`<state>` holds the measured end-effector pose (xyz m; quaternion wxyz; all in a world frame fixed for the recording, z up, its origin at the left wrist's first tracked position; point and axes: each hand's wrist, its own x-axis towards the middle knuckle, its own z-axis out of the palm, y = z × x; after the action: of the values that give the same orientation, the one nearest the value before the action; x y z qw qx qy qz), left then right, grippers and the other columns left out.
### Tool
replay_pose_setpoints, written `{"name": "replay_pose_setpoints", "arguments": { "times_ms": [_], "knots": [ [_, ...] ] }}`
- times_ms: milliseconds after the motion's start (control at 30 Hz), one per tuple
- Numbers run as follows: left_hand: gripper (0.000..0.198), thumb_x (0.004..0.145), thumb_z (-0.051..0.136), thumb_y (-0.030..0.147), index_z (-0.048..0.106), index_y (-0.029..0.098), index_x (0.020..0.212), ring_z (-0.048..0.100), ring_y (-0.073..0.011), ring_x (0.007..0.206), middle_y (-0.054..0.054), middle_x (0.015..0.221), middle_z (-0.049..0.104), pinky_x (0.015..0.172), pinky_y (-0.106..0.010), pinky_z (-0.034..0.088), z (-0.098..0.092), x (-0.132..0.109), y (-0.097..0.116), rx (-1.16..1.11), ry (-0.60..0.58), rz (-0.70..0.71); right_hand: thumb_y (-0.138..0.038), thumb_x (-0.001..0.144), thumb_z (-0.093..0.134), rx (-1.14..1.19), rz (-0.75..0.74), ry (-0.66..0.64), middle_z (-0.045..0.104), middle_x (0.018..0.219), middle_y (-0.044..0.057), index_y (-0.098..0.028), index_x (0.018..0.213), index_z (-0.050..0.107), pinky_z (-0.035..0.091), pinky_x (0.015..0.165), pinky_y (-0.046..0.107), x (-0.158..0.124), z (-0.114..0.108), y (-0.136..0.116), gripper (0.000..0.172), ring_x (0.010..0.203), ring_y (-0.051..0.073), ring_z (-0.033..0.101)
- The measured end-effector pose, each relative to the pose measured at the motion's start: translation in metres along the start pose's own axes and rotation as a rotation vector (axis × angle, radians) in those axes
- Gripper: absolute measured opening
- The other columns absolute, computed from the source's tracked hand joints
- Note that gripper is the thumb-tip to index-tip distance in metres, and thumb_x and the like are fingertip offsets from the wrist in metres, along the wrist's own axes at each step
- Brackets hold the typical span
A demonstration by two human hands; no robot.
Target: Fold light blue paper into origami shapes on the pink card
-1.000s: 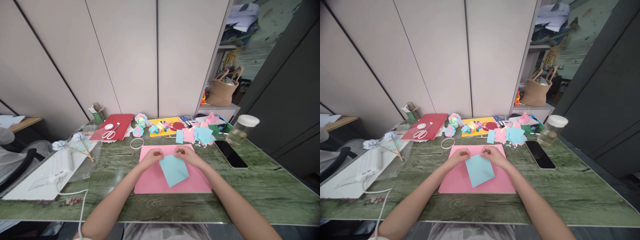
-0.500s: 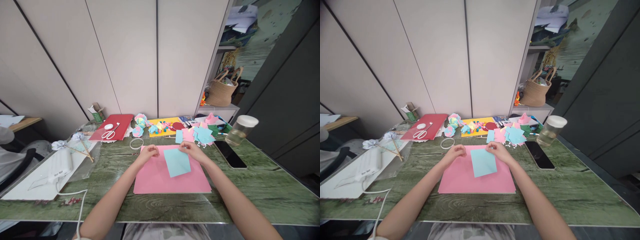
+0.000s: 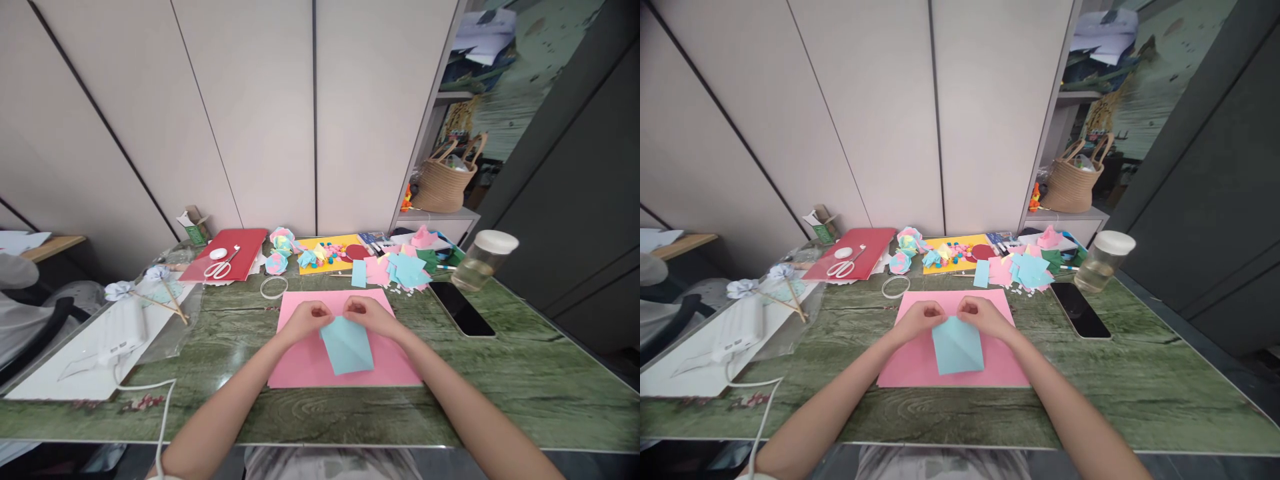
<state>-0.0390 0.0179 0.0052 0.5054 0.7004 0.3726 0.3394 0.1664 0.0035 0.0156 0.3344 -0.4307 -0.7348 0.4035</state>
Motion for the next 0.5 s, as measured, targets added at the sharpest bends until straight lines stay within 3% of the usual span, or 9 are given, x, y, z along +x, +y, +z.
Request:
{"name": "replay_pose_setpoints", "arguments": {
  "times_ms": [333,500],
  "knots": [
    [0.008,0.069,0.057,0.019,0.063,0.014,0.071,0.054,-0.0119,0.065,-0.001,0.069,0.063,0.059,-0.021,0.040,0.011,-0.009,0.006,0.097,-0.109,0.032,-0.016,0.068,0.050,0.019,-0.015,-0.186,0.053,0.067,-0.002,-0.017,0.069,0.055,0.035,0.058,0.023,-0.006,0.008,-0.013,0.005,0.063,0.011,0.046],
    [0.010,0.069,0.054,0.015,0.063,0.014,0.073,0.057,-0.0136,0.072,-0.002,0.075,0.065,0.067,-0.022,0.042,0.014,-0.011,0.008,0.118,-0.133,0.049,-0.017,0.067,0.051,0.035,-0.004,-0.207,0.050,0.064,-0.003,-0.017,0.066,0.052,0.033,0.057,0.022,-0.005,0.011,-0.013,0.002,0.061,0.011,0.044]
  ]
}}
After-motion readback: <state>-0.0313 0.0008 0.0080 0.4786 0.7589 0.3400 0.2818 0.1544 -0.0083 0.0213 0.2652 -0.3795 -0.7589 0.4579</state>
